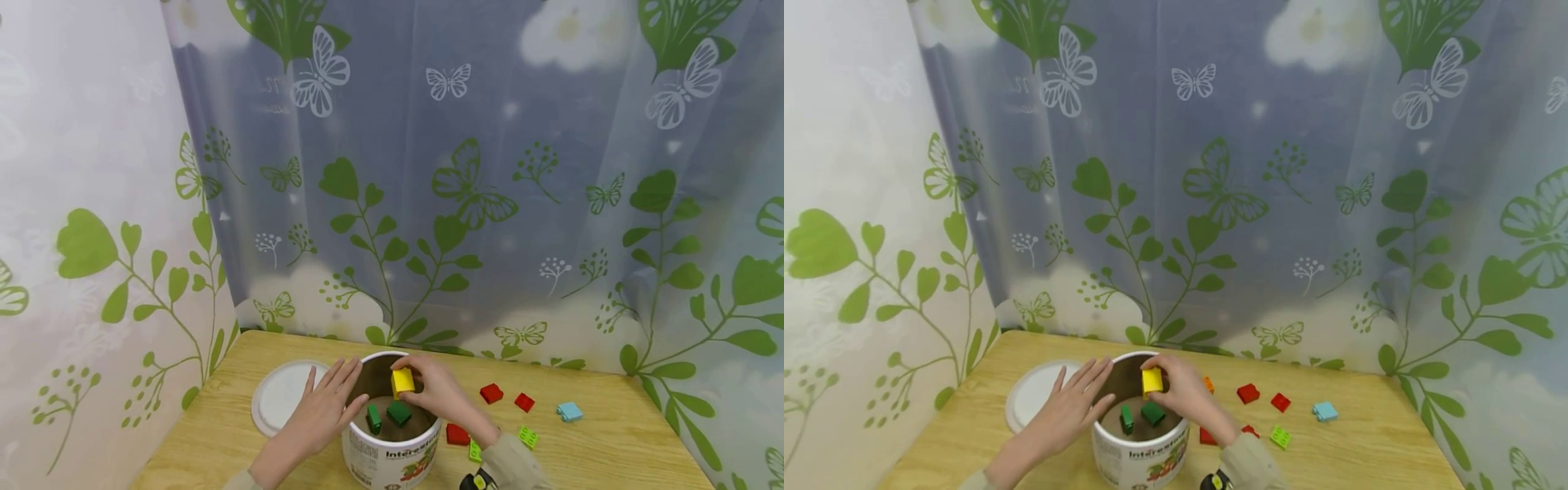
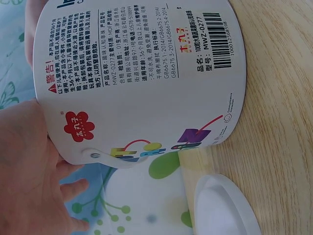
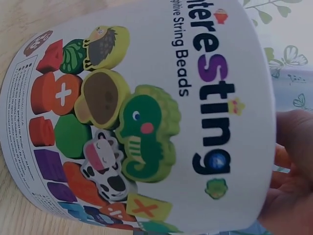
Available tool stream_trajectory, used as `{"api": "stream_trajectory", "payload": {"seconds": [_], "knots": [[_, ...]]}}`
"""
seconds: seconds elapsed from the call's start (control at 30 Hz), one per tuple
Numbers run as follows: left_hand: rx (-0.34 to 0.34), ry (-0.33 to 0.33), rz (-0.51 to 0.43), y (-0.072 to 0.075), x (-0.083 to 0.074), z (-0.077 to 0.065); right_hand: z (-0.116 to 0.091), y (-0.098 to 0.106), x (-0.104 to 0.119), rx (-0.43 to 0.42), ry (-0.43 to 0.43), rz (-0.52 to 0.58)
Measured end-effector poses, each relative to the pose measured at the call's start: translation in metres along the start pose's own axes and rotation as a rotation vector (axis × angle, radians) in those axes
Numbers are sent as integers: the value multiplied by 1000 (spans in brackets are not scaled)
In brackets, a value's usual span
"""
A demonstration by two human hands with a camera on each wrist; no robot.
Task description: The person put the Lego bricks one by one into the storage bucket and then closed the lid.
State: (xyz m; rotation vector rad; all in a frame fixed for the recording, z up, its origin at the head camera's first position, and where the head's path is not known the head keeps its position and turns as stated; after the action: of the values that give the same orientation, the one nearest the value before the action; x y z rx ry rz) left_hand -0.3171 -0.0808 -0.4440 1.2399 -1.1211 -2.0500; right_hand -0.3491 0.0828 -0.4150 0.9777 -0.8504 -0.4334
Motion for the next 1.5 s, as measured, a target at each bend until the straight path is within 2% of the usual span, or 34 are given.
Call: {"api": "stream_trajectory", "payload": {"seconds": [0.33,0.63,0.77,1.07,1.3,1.5], "knots": [[-2,5,2,-1,0,1,5,-10,9,12,26,-125],[0,3,15,-2,3,2,7,-16,7,2,38,-85],[-6,-7,8,-1,2,2,5,-15,5,-17,21,7],[0,-8,7,-2,1,1,-7,13,-2,-186,22,164],[1,-8,4,-1,0,0,-30,37,-26,-242,-107,228],[1,-4,-12,0,-1,0,-49,54,-42,-327,-107,242]]}}
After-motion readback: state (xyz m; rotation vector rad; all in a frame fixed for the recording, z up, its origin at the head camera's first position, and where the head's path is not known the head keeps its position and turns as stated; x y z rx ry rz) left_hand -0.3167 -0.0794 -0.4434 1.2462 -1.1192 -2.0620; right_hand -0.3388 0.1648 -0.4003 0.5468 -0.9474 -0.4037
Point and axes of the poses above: each hand's wrist, its own z-axis towards the middle knuckle, its own y-axis out of the back of the hand, x = y × z, the point moved 9 cm from there along z, towards the middle knuckle, and after that the axes turned 11 degrees about -z, right-handed, at the moved point
